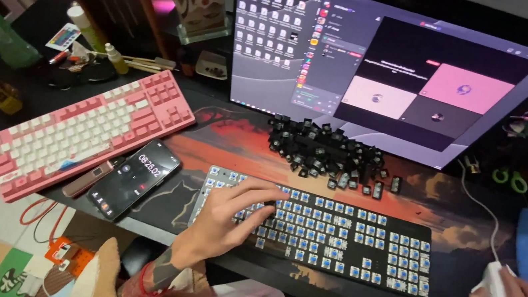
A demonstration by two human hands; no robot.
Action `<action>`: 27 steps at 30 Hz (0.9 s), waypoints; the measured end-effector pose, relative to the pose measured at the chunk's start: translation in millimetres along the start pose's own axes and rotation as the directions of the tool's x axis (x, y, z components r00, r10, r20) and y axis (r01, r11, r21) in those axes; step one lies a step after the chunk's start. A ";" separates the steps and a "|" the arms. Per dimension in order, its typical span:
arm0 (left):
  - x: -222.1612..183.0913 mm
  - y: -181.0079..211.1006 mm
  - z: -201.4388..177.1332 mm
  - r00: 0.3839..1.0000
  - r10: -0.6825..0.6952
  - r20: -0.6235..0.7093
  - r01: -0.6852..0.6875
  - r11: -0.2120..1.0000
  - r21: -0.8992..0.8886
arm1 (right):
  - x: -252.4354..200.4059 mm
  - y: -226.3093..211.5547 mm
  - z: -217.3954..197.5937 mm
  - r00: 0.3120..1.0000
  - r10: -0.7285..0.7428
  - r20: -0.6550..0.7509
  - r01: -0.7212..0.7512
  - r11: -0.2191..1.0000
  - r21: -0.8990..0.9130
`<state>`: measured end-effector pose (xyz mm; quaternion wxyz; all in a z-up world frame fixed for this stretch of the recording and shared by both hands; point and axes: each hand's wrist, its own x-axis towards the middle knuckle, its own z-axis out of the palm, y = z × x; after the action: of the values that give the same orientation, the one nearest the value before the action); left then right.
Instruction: Removing mechanical switches from a keyboard plate using a specialized switch puller tool.
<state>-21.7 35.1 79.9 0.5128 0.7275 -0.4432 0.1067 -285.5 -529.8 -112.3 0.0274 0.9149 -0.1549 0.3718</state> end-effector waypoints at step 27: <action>-1.7 8.0 -7.6 0.988 0.014 0.152 -0.006 0.999 -0.051 | 0.2 -28.7 -15.1 0.988 0.134 0.071 -0.123 0.982 -0.144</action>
<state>-26.4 41.7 87.5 0.4949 0.7182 -0.4873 0.0424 -286.8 -500.1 -99.3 0.0608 0.9130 -0.2403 0.3240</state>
